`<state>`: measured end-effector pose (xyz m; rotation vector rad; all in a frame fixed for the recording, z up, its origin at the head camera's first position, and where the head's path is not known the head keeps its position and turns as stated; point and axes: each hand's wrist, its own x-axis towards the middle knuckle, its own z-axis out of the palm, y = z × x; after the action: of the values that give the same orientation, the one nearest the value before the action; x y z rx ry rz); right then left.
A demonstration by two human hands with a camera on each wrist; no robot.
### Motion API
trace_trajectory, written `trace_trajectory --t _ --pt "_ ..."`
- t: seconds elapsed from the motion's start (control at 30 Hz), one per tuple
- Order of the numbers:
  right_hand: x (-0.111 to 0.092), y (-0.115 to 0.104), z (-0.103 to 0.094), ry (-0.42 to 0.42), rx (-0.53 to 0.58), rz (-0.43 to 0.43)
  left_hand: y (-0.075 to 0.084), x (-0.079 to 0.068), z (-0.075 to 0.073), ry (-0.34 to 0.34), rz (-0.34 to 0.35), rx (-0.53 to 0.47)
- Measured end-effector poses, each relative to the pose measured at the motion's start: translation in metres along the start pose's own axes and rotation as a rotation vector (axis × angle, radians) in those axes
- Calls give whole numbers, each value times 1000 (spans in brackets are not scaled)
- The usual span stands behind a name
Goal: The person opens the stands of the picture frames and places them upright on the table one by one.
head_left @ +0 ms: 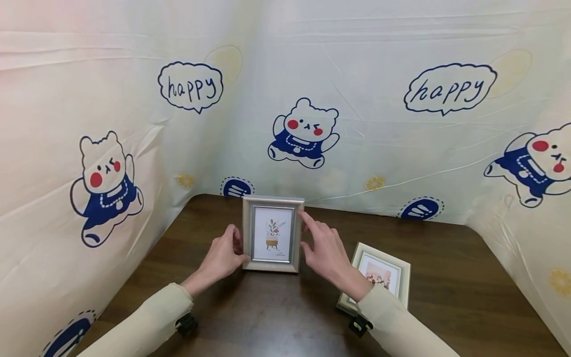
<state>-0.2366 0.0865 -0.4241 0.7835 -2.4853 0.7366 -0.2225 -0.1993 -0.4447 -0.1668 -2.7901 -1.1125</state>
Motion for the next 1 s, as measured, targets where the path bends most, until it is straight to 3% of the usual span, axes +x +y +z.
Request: trace_trajectory --t 0.23,0.37,0.47,0.7,1.0 --pt "-2 -2 -2 12 -7 -7 1 -6 -15 11 -9 48" --pt "-3 -4 -6 18 1 2 7 -14 -22 14 -42 66" --pt "-5 -4 -10 16 18 20 13 -20 -24 38 -29 56" --pt "-13 -5 -23 55 25 3 44 -34 -18 140 88 -8" --pt "-26 -4 -34 97 14 -34 83 -50 3 75 176 -124"
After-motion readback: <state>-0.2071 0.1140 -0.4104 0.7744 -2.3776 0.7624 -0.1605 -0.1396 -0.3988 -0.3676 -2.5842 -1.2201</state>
